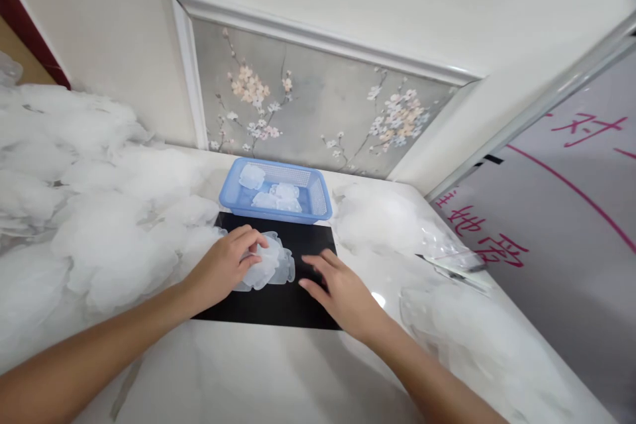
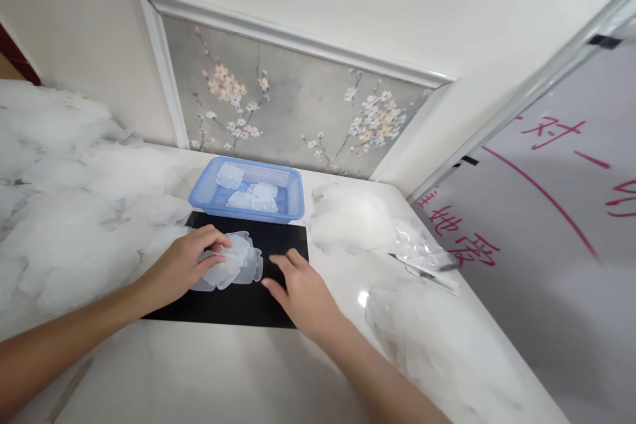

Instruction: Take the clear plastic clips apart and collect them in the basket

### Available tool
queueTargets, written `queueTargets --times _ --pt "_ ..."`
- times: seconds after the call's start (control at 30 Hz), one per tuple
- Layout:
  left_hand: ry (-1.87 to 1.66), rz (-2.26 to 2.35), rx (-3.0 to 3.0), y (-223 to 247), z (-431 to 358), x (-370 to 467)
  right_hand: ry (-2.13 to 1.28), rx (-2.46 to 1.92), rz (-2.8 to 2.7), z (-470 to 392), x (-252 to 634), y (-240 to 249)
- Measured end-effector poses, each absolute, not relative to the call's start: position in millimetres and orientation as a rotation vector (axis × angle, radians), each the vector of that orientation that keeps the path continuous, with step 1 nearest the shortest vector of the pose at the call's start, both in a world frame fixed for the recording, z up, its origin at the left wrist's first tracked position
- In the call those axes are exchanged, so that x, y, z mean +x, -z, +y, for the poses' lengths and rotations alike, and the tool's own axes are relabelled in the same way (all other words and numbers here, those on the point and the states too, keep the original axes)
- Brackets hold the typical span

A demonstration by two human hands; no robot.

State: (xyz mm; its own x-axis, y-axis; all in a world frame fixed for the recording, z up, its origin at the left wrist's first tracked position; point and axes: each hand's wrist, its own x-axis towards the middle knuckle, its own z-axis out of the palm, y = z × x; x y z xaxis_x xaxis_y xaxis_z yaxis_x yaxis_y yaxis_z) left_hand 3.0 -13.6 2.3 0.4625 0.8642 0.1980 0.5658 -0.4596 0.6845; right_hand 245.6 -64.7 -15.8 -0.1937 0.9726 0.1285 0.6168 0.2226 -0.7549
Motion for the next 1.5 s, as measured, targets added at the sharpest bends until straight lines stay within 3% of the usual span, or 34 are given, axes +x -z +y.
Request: queueTargets --times 0.2,0.47,0.97,1.5 --pt "-0.826 1.241 1.646 4.7 -12.1 5.8 -0.775 -1.411 -1.846 -34.4 218.9 42.3" --pt "-0.824 1.077 1.095 7.4 -4.1 3.1 -1.205 -1.212 -1.399 -37.9 232.9 38.3" --pt "-0.631 1.004 0.979 -6.7 3.7 -1.2 -1.621 -0.934 -0.831 -27.5 244.6 39.5" --pt "-0.573 0.888 1.060 -12.2 -0.5 1.0 -1.536 -0.948 -0.979 -28.5 243.6 48.9"
